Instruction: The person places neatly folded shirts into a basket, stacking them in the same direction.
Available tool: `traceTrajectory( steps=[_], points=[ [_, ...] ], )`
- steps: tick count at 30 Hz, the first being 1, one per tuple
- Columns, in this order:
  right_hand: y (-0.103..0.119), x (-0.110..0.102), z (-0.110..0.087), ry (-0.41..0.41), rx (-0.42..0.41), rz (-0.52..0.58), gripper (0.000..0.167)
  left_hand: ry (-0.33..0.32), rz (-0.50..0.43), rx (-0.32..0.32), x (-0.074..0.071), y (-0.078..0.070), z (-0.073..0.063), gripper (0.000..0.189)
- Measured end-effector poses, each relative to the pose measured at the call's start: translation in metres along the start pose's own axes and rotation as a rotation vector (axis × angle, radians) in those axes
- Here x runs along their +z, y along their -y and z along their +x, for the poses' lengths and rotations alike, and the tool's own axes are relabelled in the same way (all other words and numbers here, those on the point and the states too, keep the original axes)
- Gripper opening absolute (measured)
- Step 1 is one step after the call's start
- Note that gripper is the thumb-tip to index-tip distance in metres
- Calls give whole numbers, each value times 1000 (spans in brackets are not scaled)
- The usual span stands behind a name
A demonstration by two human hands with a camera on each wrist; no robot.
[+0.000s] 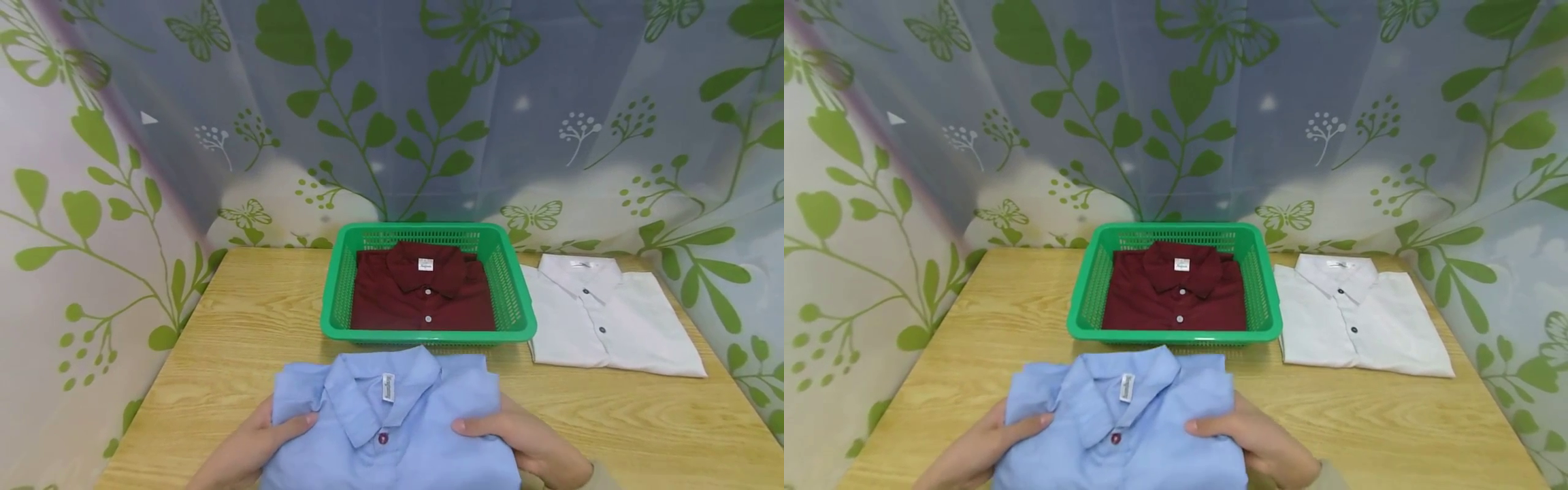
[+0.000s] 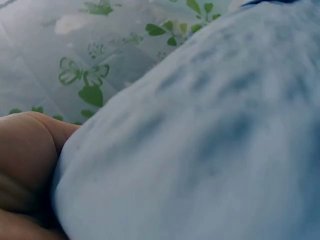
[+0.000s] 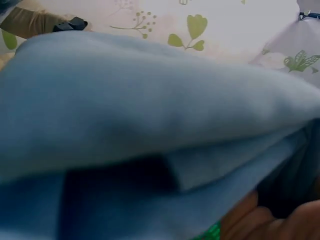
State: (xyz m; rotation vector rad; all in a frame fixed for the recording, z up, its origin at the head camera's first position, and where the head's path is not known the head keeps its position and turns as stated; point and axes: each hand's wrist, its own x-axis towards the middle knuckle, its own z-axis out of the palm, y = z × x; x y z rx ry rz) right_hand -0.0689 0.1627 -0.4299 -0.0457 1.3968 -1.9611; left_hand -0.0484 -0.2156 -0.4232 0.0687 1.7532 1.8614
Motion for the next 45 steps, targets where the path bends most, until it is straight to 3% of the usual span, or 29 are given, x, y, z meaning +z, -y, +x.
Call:
traceTrajectory(
  steps=[7, 10, 12, 16, 20, 30, 38, 45],
  points=[
    [26, -8, -13, -43, -10, -53, 62, -138, 229, 130, 18, -27, -1, 48],
    [37, -11, -17, -46, -31, -75, 57, -155, 256, 217, 22, -39, 4, 42],
    [46, -12, -18, -65, -48, -108, 60, -140, 252, 277, 22, -47, 9, 41],
    [66, -13, -18, -147, -52, -151, 75, -180, 264, 346, 23, -61, 25, 44],
    [87, -19, -12, -203, -71, -170, 83, -227, 258, 371, 20, -75, 47, 47],
    [135, -42, 7, -245, -89, -286, 76, -190, 208, 402, 12, -114, 104, 49],
    [171, -68, 47, -251, -104, -309, 62, -186, 193, 383, -1, -142, 152, 46],
    [183, -96, 81, -223, -80, -269, 50, -158, 246, 357, -11, -153, 193, 44]
  ],
)
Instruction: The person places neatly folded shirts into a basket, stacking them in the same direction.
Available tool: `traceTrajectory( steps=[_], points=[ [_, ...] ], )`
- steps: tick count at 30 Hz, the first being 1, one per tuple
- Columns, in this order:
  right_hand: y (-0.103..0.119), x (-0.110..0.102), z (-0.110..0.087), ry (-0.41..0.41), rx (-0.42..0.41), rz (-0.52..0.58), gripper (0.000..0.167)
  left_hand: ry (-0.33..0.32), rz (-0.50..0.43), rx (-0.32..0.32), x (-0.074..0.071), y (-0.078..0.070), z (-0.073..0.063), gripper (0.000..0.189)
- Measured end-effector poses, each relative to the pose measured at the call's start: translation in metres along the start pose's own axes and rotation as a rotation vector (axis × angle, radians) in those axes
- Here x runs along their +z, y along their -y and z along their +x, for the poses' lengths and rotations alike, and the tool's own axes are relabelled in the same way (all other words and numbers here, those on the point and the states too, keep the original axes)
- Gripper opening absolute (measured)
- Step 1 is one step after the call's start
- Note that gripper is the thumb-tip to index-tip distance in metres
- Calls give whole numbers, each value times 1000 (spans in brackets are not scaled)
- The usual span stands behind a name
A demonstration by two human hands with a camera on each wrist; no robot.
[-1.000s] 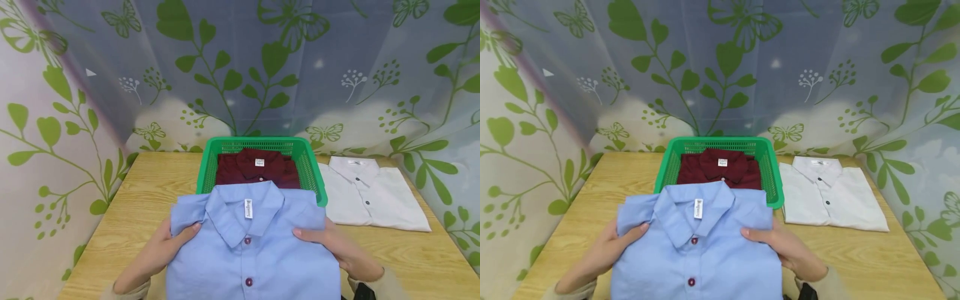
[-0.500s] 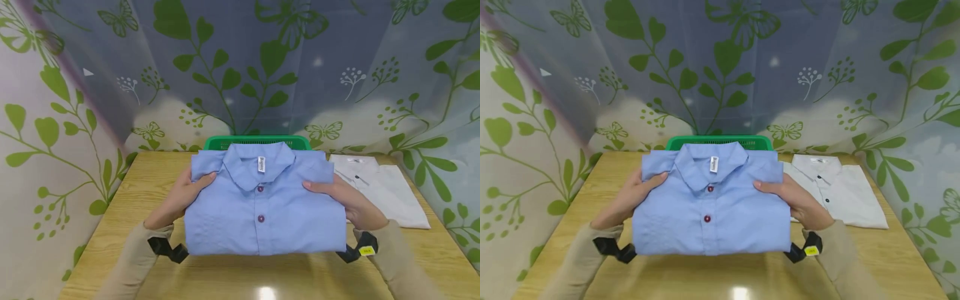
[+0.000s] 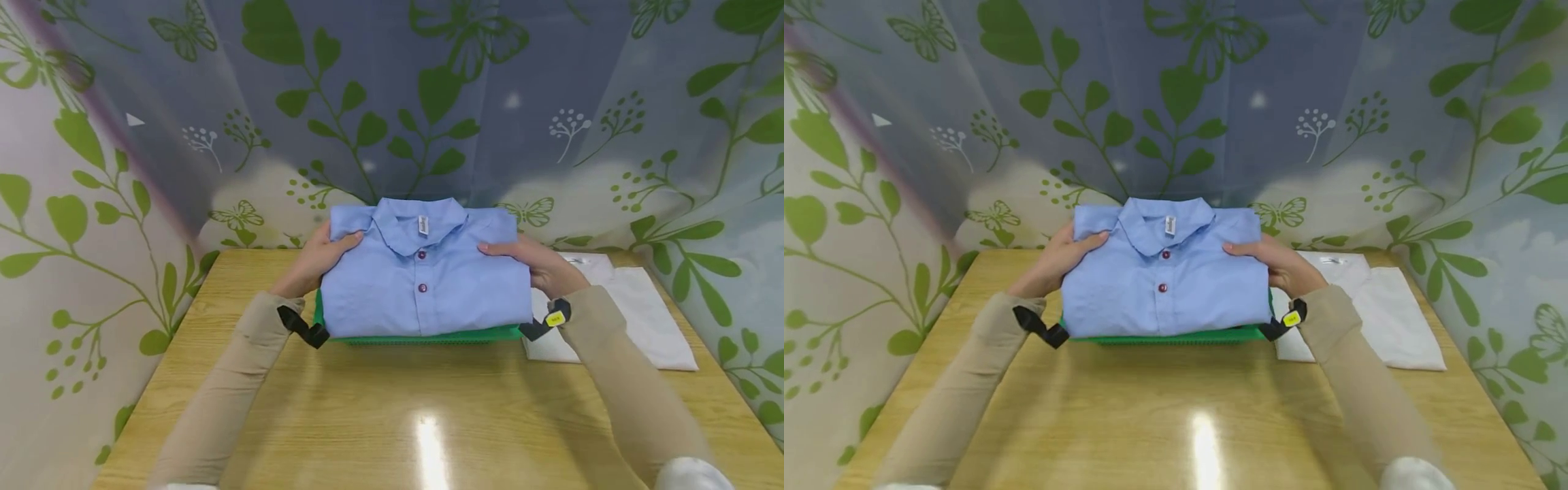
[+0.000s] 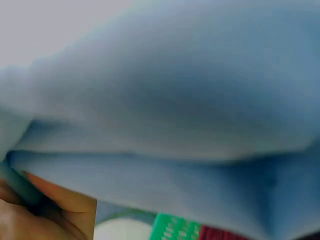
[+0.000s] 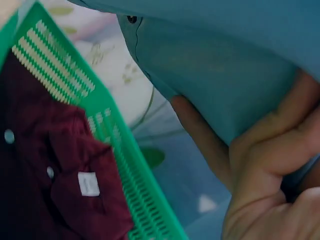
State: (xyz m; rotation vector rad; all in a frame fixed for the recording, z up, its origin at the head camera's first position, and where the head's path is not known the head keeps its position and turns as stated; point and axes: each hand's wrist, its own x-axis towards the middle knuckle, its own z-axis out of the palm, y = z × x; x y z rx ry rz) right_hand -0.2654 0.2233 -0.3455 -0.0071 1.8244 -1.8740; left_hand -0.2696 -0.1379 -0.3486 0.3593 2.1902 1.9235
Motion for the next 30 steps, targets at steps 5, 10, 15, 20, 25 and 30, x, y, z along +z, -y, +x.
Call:
traceTrajectory(
  steps=[5, 10, 15, 20, 25, 30],
  points=[
    [-7, -10, 27, 12, 73, 95, 57, -26, 70, -17, -1, 15, 25, 46],
    [-17, -17, 46, 36, 131, 127, 47, -16, 135, -100, 0, 32, 41, 49],
    [-23, -16, 52, 55, 183, 28, 36, 17, 189, -176, 1, 41, 45, 54],
    [-23, -11, 51, 46, 208, -93, 44, 56, 190, -205, 1, 42, 42, 57],
    [-19, -9, 49, 66, 225, -88, 66, 67, 201, -232, 0, 41, 42, 59],
    [-17, -8, 50, 96, 202, -47, 68, 73, 200, -252, -1, 42, 44, 62]
  ],
)
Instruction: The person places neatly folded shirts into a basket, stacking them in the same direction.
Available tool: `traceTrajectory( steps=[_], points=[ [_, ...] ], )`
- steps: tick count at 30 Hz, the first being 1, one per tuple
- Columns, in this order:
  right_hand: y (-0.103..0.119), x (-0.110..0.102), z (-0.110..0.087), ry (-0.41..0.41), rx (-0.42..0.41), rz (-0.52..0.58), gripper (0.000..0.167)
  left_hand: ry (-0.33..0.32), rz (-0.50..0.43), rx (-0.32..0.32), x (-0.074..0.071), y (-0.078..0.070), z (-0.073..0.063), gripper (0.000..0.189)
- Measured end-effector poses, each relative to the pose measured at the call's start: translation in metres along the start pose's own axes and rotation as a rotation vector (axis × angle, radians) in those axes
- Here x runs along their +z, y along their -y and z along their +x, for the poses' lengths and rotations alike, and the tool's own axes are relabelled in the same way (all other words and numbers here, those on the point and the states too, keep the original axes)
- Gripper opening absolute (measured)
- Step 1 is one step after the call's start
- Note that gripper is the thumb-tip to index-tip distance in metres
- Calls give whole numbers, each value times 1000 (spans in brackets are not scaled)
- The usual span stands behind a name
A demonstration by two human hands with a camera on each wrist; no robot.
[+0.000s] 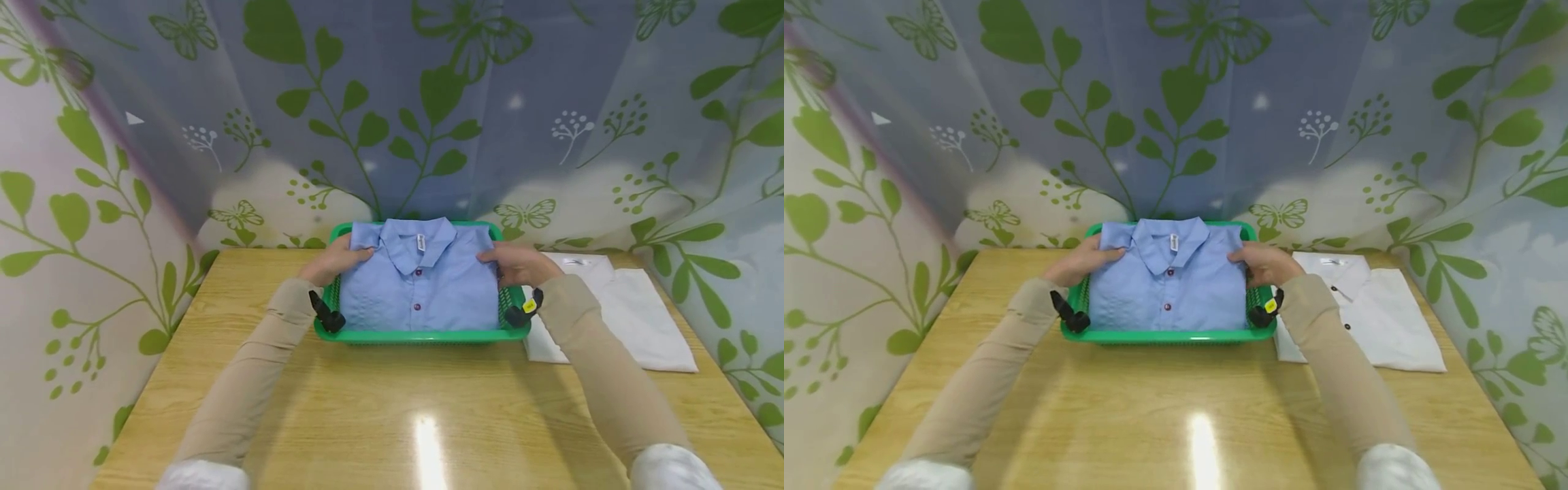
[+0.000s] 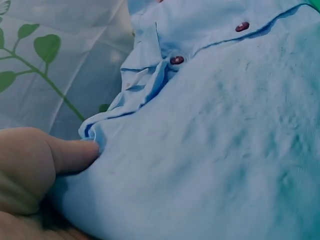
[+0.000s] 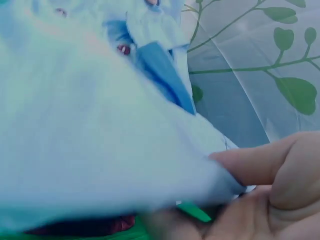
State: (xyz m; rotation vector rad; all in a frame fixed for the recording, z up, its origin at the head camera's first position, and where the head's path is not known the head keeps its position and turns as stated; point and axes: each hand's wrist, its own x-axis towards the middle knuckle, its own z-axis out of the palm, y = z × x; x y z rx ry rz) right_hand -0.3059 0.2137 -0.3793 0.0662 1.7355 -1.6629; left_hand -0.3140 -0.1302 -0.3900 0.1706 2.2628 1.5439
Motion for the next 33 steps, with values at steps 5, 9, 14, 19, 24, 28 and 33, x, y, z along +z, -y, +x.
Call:
traceTrajectory(
  steps=[5, 9, 14, 19, 24, 28, 33],
  points=[
    [-3, 0, 3, -11, -32, 104, 68, -44, -18, 5, 6, 3, 6, 58],
    [-4, 1, 5, -70, -51, 160, 73, -133, -15, 12, 8, 5, 6, 45],
    [-4, 1, 2, -121, -175, 199, 62, -273, 42, 41, 7, 4, 3, 38],
    [1, 4, -4, -267, -318, 237, 55, -424, 154, 189, 5, 0, 5, 39],
    [6, 13, 0, -415, -363, 295, 47, -384, 179, 258, 8, -8, 6, 33],
    [7, 15, 11, -319, -275, 270, 47, -160, 78, 176, 14, -9, 14, 33],
    [2, 13, 26, -196, -204, 206, 50, 10, -30, 26, 17, 1, 25, 35]
  ],
)
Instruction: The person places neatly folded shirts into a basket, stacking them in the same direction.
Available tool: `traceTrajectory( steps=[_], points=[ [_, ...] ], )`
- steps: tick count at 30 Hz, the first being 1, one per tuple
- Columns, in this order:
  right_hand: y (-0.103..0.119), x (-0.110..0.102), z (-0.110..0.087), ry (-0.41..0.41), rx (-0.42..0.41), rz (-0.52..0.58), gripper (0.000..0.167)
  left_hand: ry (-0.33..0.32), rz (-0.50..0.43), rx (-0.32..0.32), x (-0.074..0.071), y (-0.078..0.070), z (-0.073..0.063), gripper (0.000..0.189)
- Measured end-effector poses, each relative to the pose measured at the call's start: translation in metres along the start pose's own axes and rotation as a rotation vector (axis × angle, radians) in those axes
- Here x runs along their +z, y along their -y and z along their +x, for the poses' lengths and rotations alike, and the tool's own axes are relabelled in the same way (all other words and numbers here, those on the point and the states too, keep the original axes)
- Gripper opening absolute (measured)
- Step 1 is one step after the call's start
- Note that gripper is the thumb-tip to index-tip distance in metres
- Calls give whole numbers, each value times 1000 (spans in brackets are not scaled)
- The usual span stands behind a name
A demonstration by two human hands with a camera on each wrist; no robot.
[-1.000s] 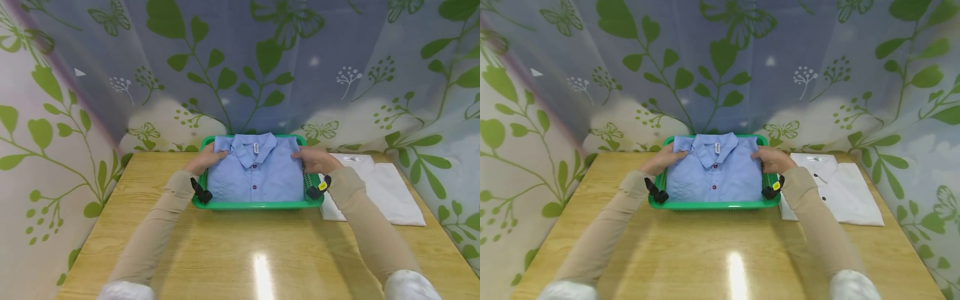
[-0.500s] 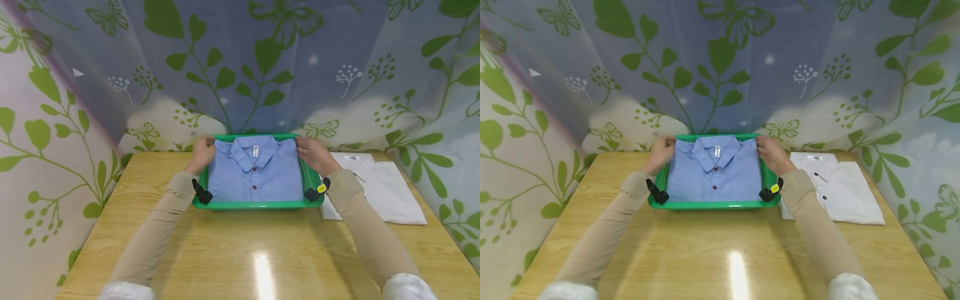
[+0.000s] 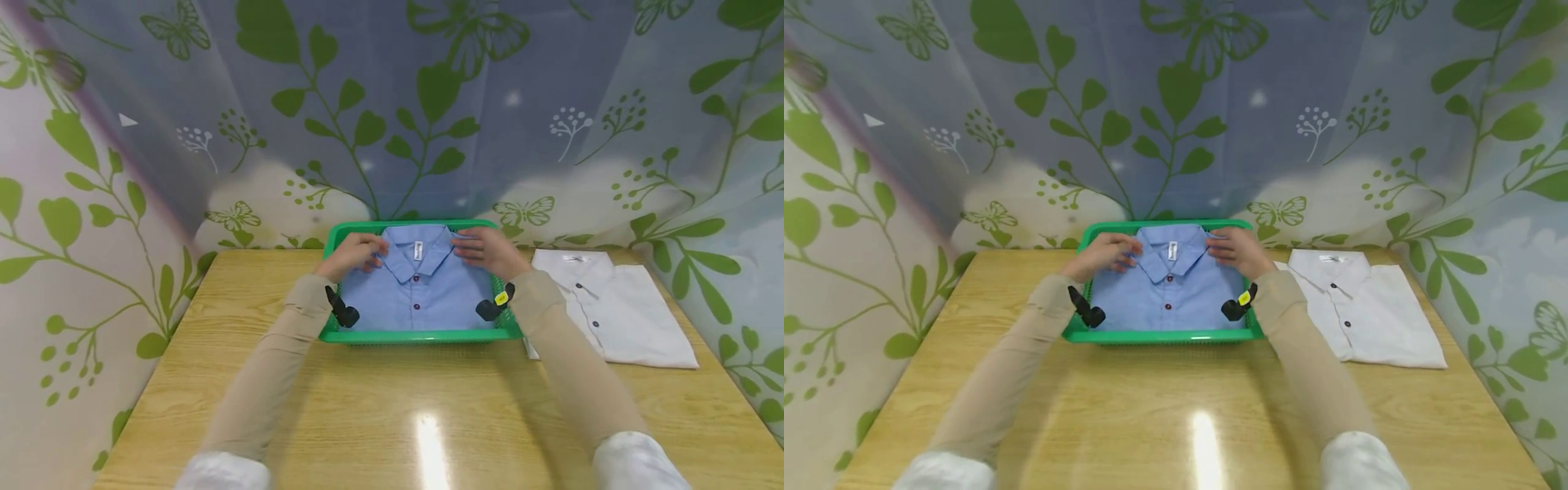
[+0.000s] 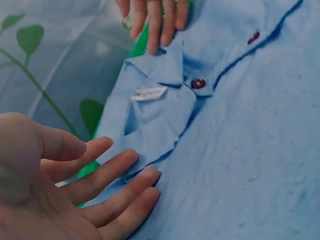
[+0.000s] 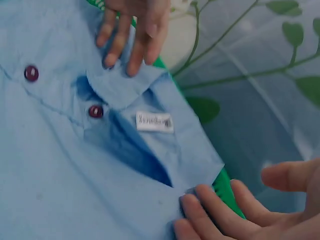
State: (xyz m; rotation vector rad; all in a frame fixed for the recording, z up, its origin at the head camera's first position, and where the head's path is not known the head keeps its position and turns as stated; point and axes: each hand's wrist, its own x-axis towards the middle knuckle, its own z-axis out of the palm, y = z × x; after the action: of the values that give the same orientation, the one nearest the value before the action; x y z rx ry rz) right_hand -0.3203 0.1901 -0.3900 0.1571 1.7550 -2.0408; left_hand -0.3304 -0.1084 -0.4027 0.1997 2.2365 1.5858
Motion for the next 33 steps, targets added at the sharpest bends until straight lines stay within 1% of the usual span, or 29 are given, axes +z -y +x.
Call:
traceTrajectory(
  steps=[3, 7, 10, 15, 16, 18, 20, 21, 23, 25, 27, 28, 30, 33],
  points=[
    [-5, -3, 6, 11, 38, -9, 50, 20, -43, -59, 1, 6, 2, 37],
    [-9, -6, 11, 26, 66, -20, 51, 13, -68, -91, 0, 12, 4, 37],
    [-11, -7, 14, 38, 78, -21, 52, 13, -75, -96, -2, 15, 6, 37],
    [-14, -8, 19, 46, 102, -21, 55, 55, -32, -89, -3, 16, 7, 39],
    [-15, -9, 19, 47, 98, -36, 56, 60, -18, -86, -2, 16, 7, 40],
    [-18, -9, 21, 30, 74, -83, 56, 49, -7, -83, -2, 17, 6, 39],
    [-20, -8, 21, -4, 27, -152, 55, 27, -3, -64, -1, 18, 7, 37],
    [-21, -8, 22, -30, -1, -178, 53, 15, -8, -43, -1, 19, 7, 36],
    [-23, -8, 23, -79, -63, -228, 48, 2, -29, 12, 0, 20, 8, 34],
    [-23, -8, 23, -93, -116, -239, 44, 15, -36, 80, 0, 20, 8, 32],
    [-23, -7, 23, -54, -149, -235, 41, 57, -26, 129, -1, 20, 8, 32],
    [-22, -7, 23, -10, -154, -240, 42, 83, -9, 137, -1, 21, 8, 33],
    [-21, -6, 22, 97, -139, -258, 44, 142, 49, 136, -2, 22, 9, 36],
    [-20, -4, 21, 266, -96, -305, 50, 234, 123, 99, -3, 24, 12, 43]
  ],
)
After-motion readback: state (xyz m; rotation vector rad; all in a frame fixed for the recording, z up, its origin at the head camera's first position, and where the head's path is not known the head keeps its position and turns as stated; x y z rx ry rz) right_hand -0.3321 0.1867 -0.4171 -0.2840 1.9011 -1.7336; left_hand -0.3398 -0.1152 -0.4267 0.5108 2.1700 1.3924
